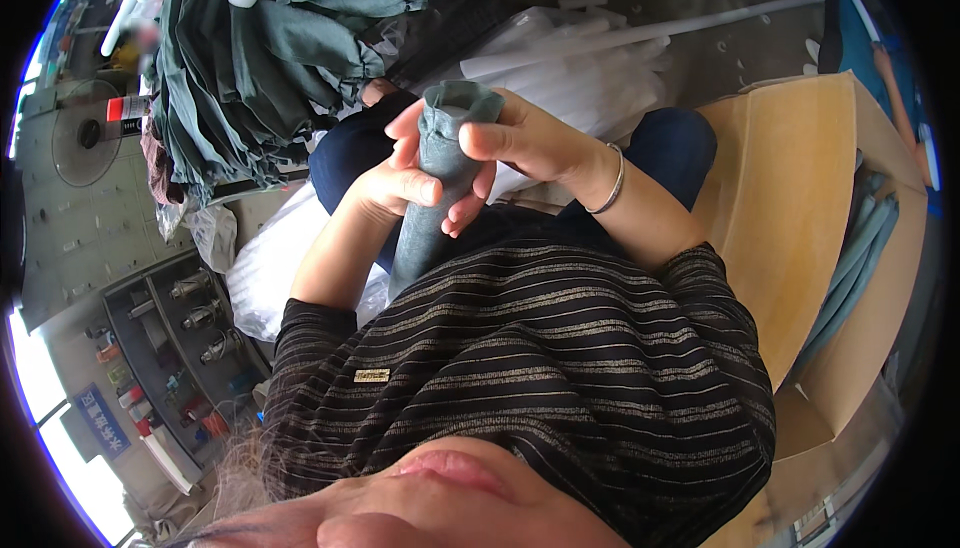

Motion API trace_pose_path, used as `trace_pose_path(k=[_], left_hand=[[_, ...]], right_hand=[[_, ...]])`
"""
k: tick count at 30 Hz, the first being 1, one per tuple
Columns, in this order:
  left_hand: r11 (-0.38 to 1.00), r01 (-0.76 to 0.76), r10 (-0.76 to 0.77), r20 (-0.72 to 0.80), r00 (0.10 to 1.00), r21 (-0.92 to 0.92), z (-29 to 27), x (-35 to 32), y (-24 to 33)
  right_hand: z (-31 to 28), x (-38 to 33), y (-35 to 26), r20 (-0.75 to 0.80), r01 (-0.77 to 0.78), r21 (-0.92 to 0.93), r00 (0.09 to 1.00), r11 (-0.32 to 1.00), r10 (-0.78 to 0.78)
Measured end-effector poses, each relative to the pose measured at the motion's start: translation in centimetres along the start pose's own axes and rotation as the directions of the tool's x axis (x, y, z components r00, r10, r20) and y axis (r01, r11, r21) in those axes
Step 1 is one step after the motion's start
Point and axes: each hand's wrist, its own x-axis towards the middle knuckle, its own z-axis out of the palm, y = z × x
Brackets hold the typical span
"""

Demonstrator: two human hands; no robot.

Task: The person slides a gray fabric sleeve over a white foam tube, adjusts the fit, and trims the excess fabric with scissors. They repeat this process with multiple tubes, stacking the finished items nearby.

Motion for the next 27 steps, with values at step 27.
trace_pose_path(k=[27], left_hand=[[0.954,0.237,-0.174,-0.303,0.937,0.184,-2.0,1.9,0.1]], right_hand=[[-2.8,2.4,-1.4,-0.130,-0.091,-0.986,0.946,0.142,-0.297]])
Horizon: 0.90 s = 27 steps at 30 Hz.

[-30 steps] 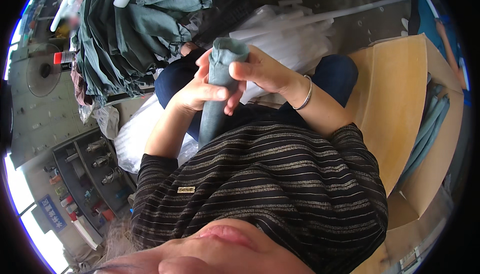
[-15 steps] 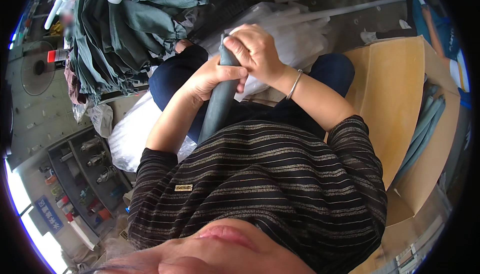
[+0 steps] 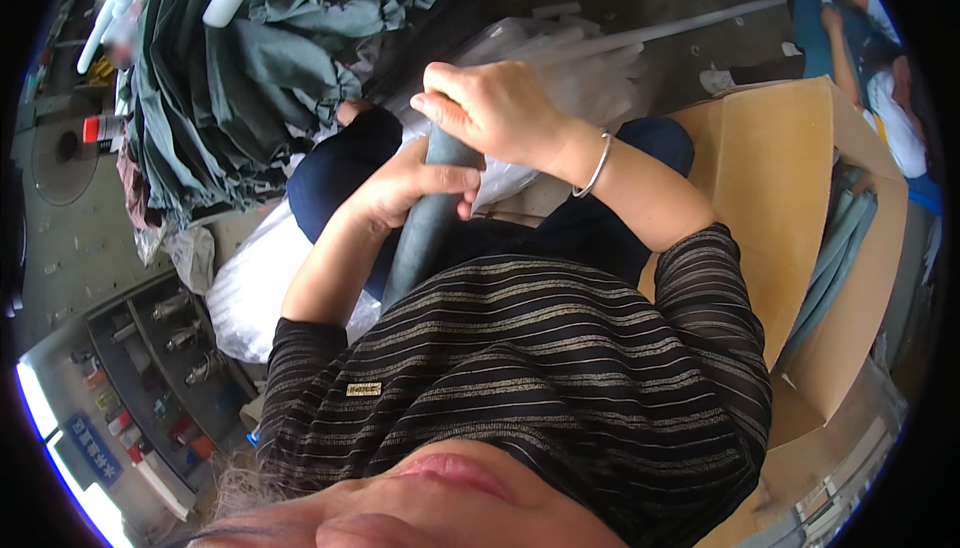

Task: The person slides a gray fabric sleeve over a white foam tube, adjusts the fit, and trims the excess fabric with scissors. They repeat this process with multiple tubes, stacking the finished items nearby.

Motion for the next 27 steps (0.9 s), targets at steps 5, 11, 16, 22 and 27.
trace_pose_path(k=[5,11,16,22,27], left_hand=[[0.998,-0.062,0.062,0.006,0.998,0.017,1.2,-0.4,-0.4],[0.991,-0.109,0.111,-0.023,0.994,0.083,0.8,0.6,0.0],[0.989,-0.094,0.101,-0.051,0.994,0.116,1.0,0.0,1.4],[0.986,-0.158,0.159,-0.015,0.987,0.057,0.9,-0.6,1.1],[0.913,-0.408,0.408,-0.063,0.911,0.016,-0.8,-0.8,2.8]], right_hand=[[2.0,-1.6,-0.3,0.008,0.141,0.126,0.990,0.982,-0.143],[1.9,-0.9,1.4,0.044,0.021,0.328,0.998,0.944,-0.038],[-0.1,1.1,3.2,0.069,-0.071,0.453,0.997,0.889,0.044],[0.1,0.7,2.9,0.201,-0.254,0.699,0.967,0.668,0.158],[1.6,0.7,2.2,0.080,-0.146,0.915,0.979,0.376,0.185]])
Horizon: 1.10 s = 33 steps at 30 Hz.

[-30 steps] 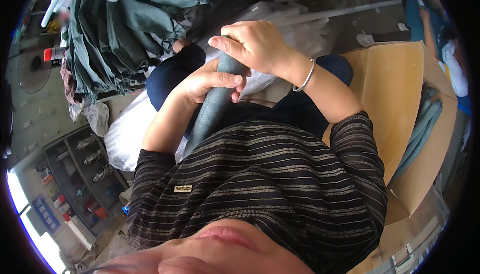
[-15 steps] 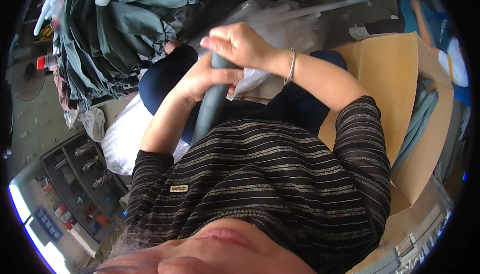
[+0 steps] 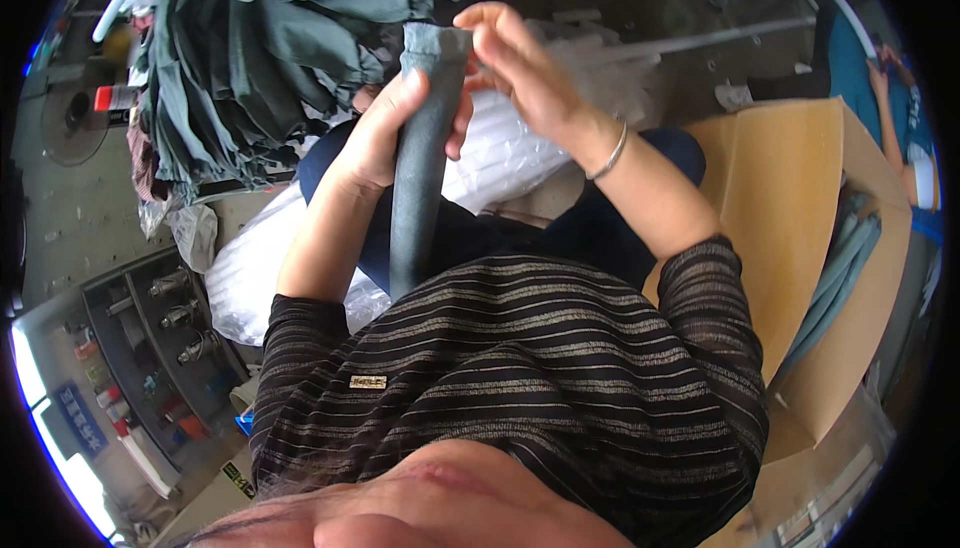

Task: The person slides a gray fabric sleeve over a white foam tube, adjusts the fit, and trims the excess fabric with scissors. They repeat this process with multiple tubes, stacking the finished items nearby.

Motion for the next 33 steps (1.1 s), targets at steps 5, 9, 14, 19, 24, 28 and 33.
trace_pose_path(k=[5,9,14,19,24,28,33], left_hand=[[0.996,0.083,-0.081,0.079,0.994,-0.019,-1.8,2.8,4.5],[0.991,0.027,-0.035,-0.055,0.998,-0.134,-1.9,5.5,8.3],[0.944,0.075,-0.084,0.013,0.996,0.321,0.4,6.5,11.9],[0.698,-0.068,0.238,-0.142,0.961,0.712,2.5,7.7,13.5],[0.867,-0.400,0.426,-0.028,0.904,0.297,1.1,9.7,15.2],[0.830,-0.501,0.485,0.126,0.865,0.247,2.7,8.8,13.8],[0.533,-0.702,0.696,0.226,0.681,0.472,6.8,7.3,13.2]], right_hand=[[4.4,-1.6,2.1,0.293,-0.390,0.422,0.913,0.819,0.284],[8.7,-1.4,1.0,0.263,-0.376,0.325,0.917,0.868,0.299],[9.1,0.0,2.3,0.164,-0.332,0.299,0.941,0.895,0.295],[8.5,3.1,0.9,-0.055,-0.112,-0.128,0.993,0.985,0.106],[6.0,5.7,-2.2,-0.215,0.134,-0.051,0.966,0.990,-0.142],[2.1,7.0,-4.9,-0.235,0.271,-0.663,0.810,0.698,-0.538],[-1.0,7.6,-7.5,0.096,0.400,-0.892,0.622,0.210,-0.777]])
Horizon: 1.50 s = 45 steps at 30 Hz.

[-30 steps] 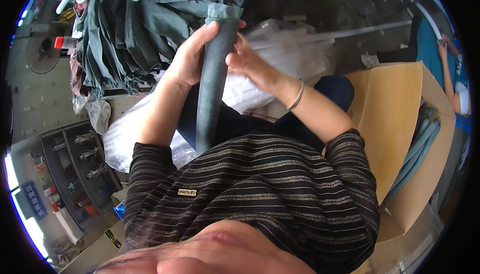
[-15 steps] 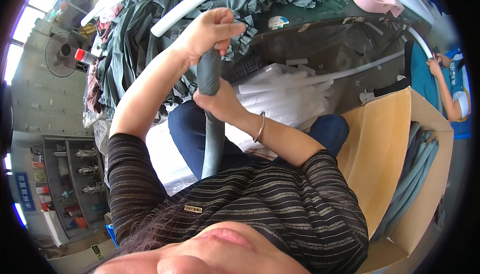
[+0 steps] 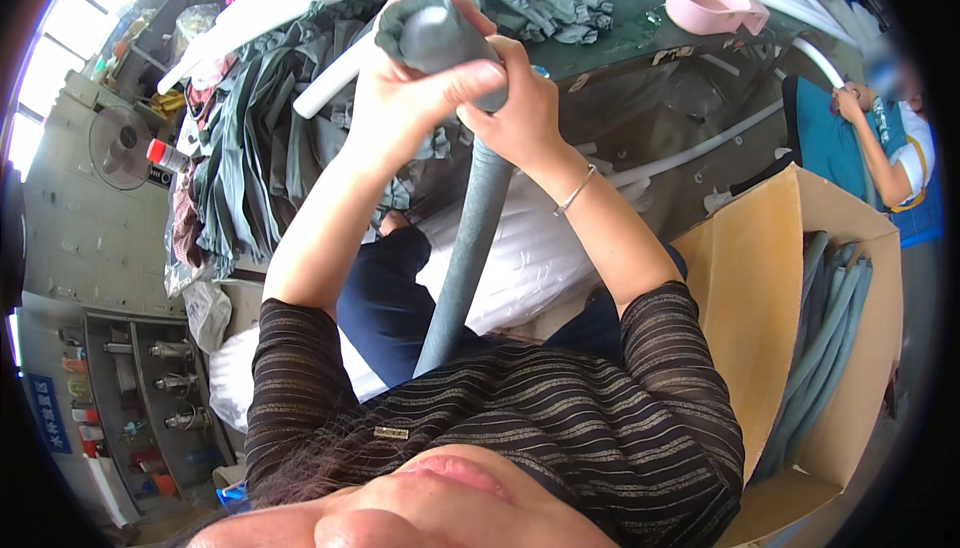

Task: The person slides a gray fabric sleeve over a white foam tube, adjusts the fit, and trims the excess fabric with scissors. They repeat this process with multiple tubes, stacking the finished items nearby.

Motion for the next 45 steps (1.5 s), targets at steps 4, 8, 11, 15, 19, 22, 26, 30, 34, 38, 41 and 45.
trace_pose_path(k=[4,8,11,15,19,22,26,30,34,38,41,45], left_hand=[[0.944,-0.292,0.304,-0.057,0.951,0.153,2.9,0.1,0.3],[0.884,-0.351,0.379,-0.033,0.925,0.308,2.9,0.8,0.6],[0.926,-0.218,0.266,-0.123,0.956,0.309,2.1,1.9,1.3],[0.999,0.026,-0.010,-0.416,0.909,0.032,-3.5,5.6,0.1],[0.841,-0.344,0.069,-0.549,0.833,-0.417,-16.6,11.0,1.7],[0.871,-0.365,0.065,-0.659,0.749,-0.330,-27.4,10.3,4.5],[0.969,-0.211,0.010,-0.828,0.560,-0.130,-39.2,3.0,6.7],[0.989,-0.021,-0.129,-0.939,0.319,-0.143,-42.2,-9.1,2.6],[0.935,0.042,-0.353,-0.913,0.204,-0.352,-36.6,-19.9,-4.5],[0.853,0.010,-0.512,-0.832,0.216,-0.522,-30.1,-29.0,-7.1],[0.880,0.310,-0.419,-0.895,0.150,-0.360,-26.2,-32.0,-5.1],[0.550,0.718,-0.214,-0.760,0.614,0.426,-25.6,-31.5,1.5]], right_hand=[[-0.1,0.8,0.5,-0.075,0.103,0.113,0.993,0.988,-0.095],[-0.1,-0.3,1.8,0.007,0.034,0.174,0.999,0.984,-0.035],[-1.1,-0.6,-2.0,0.097,-0.031,0.284,0.995,0.958,0.004],[-0.2,-3.7,-5.0,0.624,-0.668,0.667,0.743,0.330,0.243],[1.1,-9.9,-7.1,0.905,-0.909,0.416,0.413,0.004,-0.099],[-1.5,-10.3,-4.5,0.968,-0.959,0.242,0.249,0.145,0.031],[-6.9,-8.6,5.4,0.713,-0.440,0.087,0.654,0.894,0.253],[-9.5,-5.9,2.3,0.544,0.072,-0.525,0.795,0.848,0.269],[-6.7,-4.6,0.1,0.405,0.405,-0.669,0.902,0.623,-0.151],[-4.7,-3.9,-1.8,0.371,0.460,-0.628,0.886,0.627,-0.279],[-4.3,-4.5,-1.5,0.444,0.515,-0.615,0.852,0.597,-0.278],[-4.5,-3.8,-2.0,0.492,0.629,-0.520,0.774,0.578,-0.399]])
